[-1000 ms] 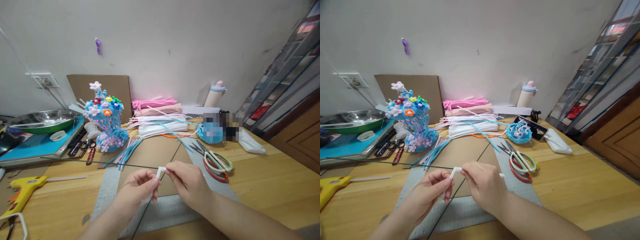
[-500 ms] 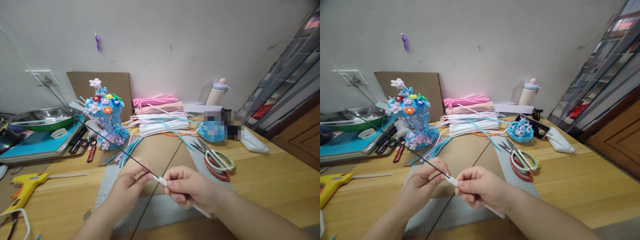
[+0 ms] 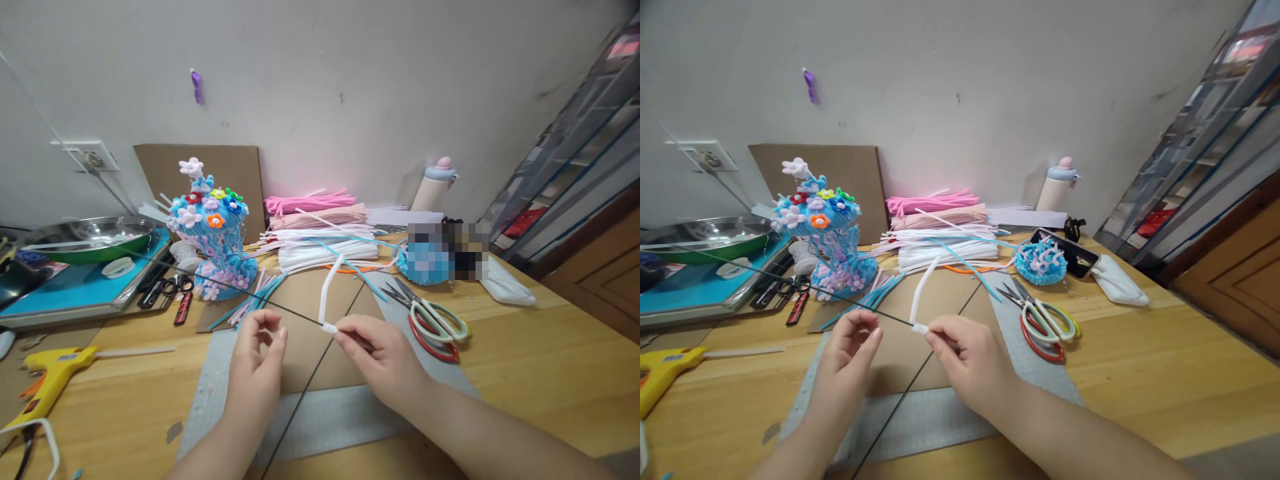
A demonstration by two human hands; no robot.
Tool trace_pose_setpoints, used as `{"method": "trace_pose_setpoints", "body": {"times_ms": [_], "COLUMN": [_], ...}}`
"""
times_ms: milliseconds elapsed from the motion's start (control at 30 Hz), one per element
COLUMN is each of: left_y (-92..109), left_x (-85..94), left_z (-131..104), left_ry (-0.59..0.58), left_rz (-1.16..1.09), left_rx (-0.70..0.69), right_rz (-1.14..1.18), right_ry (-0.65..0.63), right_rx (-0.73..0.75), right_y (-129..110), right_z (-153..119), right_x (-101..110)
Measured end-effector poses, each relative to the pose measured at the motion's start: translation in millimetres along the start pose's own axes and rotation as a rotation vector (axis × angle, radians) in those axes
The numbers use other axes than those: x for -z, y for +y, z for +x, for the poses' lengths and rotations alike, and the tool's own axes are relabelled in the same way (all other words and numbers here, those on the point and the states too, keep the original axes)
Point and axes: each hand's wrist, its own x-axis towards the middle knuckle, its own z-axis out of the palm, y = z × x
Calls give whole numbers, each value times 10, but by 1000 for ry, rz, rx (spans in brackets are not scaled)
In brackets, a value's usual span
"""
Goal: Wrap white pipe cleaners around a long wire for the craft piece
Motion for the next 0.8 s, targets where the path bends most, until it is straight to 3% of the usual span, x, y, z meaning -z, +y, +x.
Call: {"method": "trace_pose_setpoints", "body": {"times_ms": [133, 300, 467, 567, 667, 733, 800], "left_y": [65, 103, 24, 15, -5, -23, -23], "left_x": [-55, -105, -91, -67, -62, -74, -96], "left_z": [-163, -183, -150, -181, -219, -237, -243], "left_ry": [-182, -144, -157, -179, -226, -221, -195], "left_rz": [-58, -86, 149, 203, 134, 63, -34], "left_rx": [-30, 93, -93, -270, -402, -412, -338], "right_rz": [-402, -618, -658, -599, -390, -187, 82], "right_ry": [4, -7, -5, -22, -37, -50, -73], "right_rx": [192, 314, 346, 284, 173, 44, -131], "right_y": [86, 78, 72, 70, 63, 59, 55], "right_z": [-13, -70, -102, -99, -82, -60, -30], "right_x": [-31, -141, -184, -157, -126, -123, -135]}}
